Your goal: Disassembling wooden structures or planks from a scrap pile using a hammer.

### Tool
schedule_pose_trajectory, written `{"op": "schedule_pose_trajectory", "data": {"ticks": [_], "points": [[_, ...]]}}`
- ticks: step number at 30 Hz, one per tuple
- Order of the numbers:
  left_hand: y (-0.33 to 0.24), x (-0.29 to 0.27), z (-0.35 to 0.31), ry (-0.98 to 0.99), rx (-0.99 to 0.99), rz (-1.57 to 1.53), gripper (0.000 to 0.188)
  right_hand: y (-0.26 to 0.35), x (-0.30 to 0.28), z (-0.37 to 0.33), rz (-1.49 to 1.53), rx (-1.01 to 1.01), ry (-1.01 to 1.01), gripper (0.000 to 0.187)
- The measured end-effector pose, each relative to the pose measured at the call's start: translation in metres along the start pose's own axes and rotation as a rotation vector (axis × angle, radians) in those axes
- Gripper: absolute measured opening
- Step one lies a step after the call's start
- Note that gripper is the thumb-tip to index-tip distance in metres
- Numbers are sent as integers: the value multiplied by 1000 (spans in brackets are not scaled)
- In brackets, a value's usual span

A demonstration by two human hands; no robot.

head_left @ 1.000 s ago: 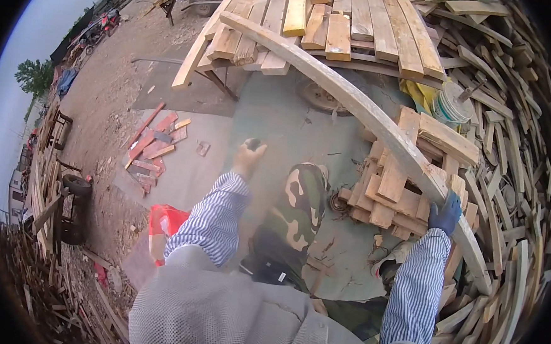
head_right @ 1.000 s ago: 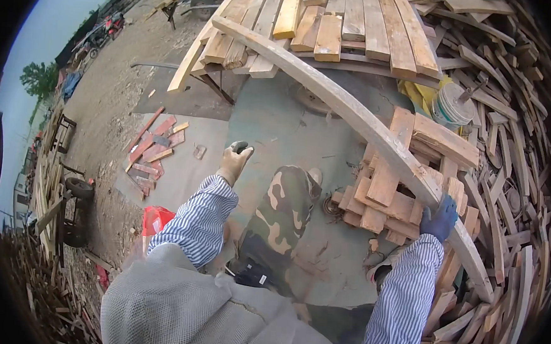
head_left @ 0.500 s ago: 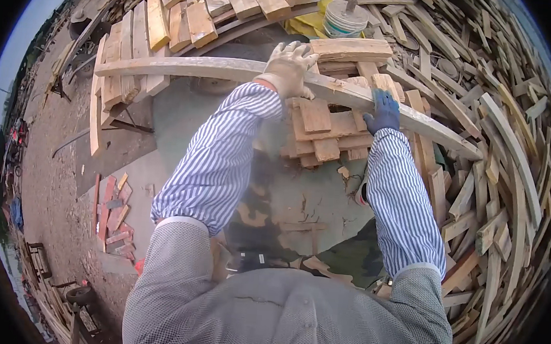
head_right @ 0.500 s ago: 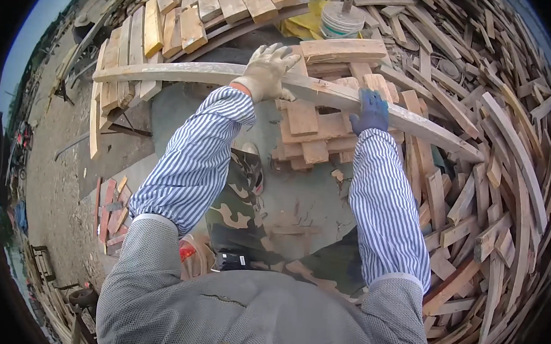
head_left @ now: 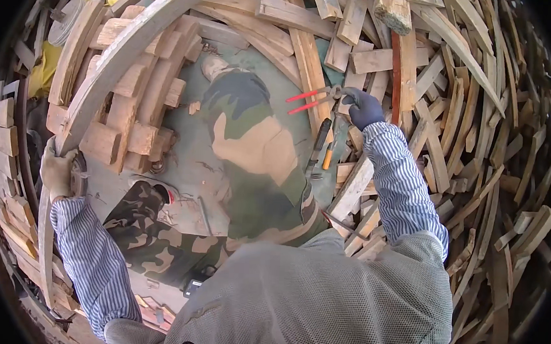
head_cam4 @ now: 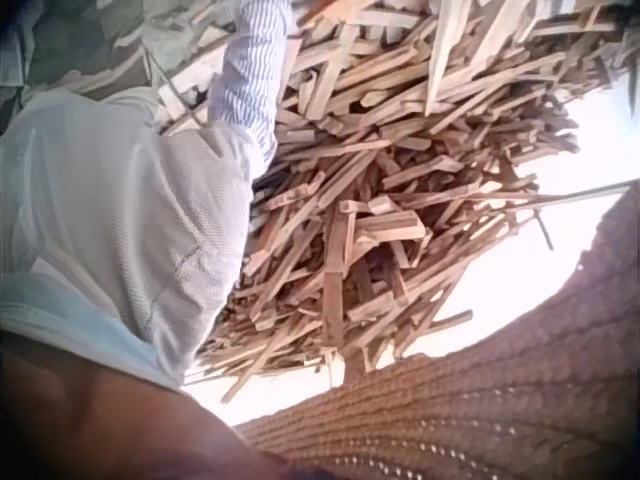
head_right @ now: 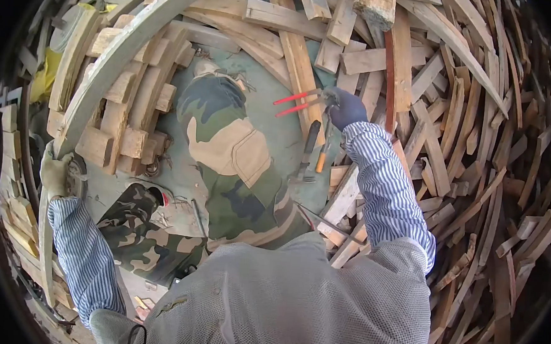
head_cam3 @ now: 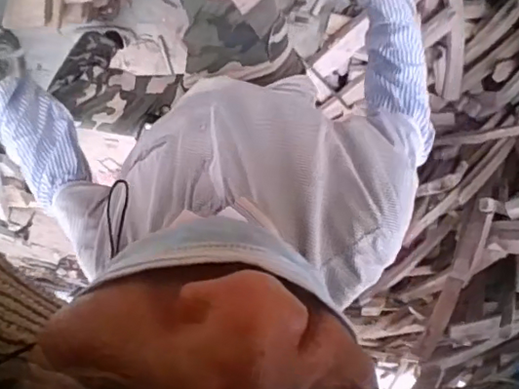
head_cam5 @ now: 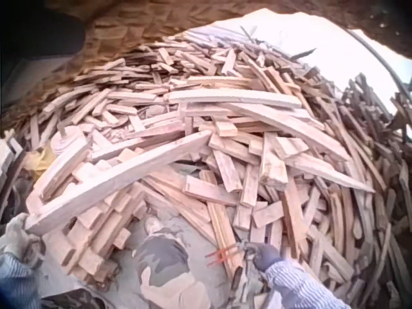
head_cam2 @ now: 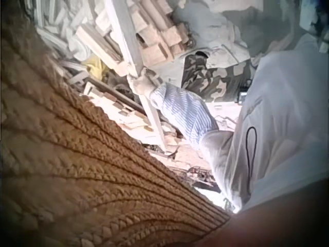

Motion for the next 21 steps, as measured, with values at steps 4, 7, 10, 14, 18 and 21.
{"op": "schedule_pose_trajectory", "data": {"ticks": [4, 7, 10, 14, 18, 21], "points": [[-5, -6, 2, 129, -2, -119, 71, -104, 87, -74, -90, 374, 180, 58], [-10, -16, 7, 190, -14, -129, 82, -133, 131, -72, -128, 253, 131, 70], [-13, -26, 17, 288, 80, -109, 82, -137, 150, -20, -83, 64, 4, 66], [-17, -36, 12, 316, -55, 65, 75, -135, 174, 53, -300, 77, 573, 43], [-23, -35, 4, 272, -113, 50, 79, -143, 181, 48, -352, 106, 723, 34], [-23, -35, -1, 268, -141, 36, 79, -141, 164, 15, -175, 222, 627, 34]]}}
Point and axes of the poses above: each hand's wrist, its own z-axis towards the middle knuckle, its own x-axis out of the palm, y = z × x, the point moved 1 cm from there along z, towards the middle knuckle, and after that the axes turned 2 degrees about -x, right-handed, at the moved point
